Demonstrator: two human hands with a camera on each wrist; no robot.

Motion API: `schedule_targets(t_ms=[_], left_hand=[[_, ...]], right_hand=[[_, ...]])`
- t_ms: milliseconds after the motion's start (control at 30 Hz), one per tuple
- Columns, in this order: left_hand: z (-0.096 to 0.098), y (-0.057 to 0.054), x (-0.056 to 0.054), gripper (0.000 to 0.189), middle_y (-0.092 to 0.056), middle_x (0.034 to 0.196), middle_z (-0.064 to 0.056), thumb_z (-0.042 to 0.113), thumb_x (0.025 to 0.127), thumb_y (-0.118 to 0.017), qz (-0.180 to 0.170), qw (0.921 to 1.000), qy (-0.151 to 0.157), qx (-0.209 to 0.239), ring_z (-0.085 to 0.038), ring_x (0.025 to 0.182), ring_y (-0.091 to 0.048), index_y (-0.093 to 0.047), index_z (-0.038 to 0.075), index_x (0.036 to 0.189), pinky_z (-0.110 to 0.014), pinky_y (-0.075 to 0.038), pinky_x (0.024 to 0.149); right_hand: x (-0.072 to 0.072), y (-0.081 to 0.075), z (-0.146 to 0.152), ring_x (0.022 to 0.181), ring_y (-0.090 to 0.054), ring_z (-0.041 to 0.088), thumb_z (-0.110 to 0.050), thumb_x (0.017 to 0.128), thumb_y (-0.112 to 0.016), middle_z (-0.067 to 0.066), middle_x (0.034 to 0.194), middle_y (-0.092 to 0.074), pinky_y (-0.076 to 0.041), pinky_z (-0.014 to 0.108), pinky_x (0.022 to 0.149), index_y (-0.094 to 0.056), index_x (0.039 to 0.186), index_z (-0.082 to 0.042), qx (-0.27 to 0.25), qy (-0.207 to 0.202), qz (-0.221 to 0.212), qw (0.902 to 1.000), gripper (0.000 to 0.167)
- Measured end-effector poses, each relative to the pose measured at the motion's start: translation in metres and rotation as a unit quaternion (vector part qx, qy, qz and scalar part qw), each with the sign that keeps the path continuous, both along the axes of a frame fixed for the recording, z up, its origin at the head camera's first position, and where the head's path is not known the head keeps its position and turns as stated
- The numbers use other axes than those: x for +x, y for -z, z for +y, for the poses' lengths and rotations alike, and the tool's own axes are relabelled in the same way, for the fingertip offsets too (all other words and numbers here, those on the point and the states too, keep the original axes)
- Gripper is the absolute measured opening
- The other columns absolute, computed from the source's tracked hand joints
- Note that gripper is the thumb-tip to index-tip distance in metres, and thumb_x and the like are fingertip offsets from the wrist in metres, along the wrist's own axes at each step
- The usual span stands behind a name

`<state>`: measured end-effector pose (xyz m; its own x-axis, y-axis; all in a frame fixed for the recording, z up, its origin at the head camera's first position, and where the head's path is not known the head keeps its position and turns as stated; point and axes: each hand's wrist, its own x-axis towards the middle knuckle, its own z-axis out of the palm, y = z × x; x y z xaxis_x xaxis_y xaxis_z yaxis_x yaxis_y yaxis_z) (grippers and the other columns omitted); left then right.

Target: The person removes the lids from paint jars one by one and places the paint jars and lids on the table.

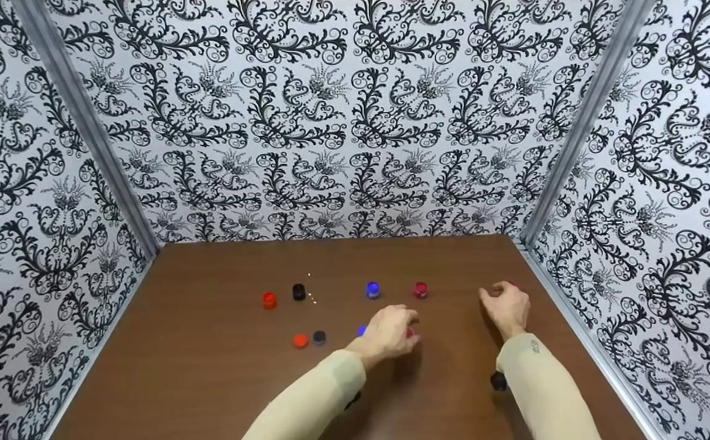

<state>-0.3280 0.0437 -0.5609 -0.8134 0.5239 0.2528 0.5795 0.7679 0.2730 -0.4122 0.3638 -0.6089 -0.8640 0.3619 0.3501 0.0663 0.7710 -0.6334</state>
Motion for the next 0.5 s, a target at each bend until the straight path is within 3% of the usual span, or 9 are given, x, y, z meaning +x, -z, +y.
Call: schedule_targets(t_ms=[333,500], left_hand=[[0.007,0.003,0.002,0.035,-0.081,0.114,0.001,0.039,0.100,-0.084,0.016,0.9998,0.012,-0.003,-0.018,0.112,-0.076,-0.081,0.017,0.126,-0.032,-0.063,0.102],[0.014,0.002,0.003,0.037,-0.080,0.116,0.002,0.040,0.101,-0.083,0.012,0.9997,0.015,-0.015,-0.018,0.113,-0.075,-0.079,0.017,0.130,-0.031,-0.062,0.103]], right_hand=[[0.011,0.003,0.020,0.115,-0.073,0.058,-0.035,0.093,-0.084,0.027,0.113,-0.083,-0.055,0.068,0.103,-0.081,0.110,0.000,-0.028,0.059,-0.018,0.9977,0.039],[0.008,0.003,0.027,0.120,-0.070,0.061,-0.038,0.093,-0.083,0.031,0.118,-0.081,-0.053,0.070,0.107,-0.078,0.115,0.004,-0.028,0.061,-0.042,0.9969,0.047]])
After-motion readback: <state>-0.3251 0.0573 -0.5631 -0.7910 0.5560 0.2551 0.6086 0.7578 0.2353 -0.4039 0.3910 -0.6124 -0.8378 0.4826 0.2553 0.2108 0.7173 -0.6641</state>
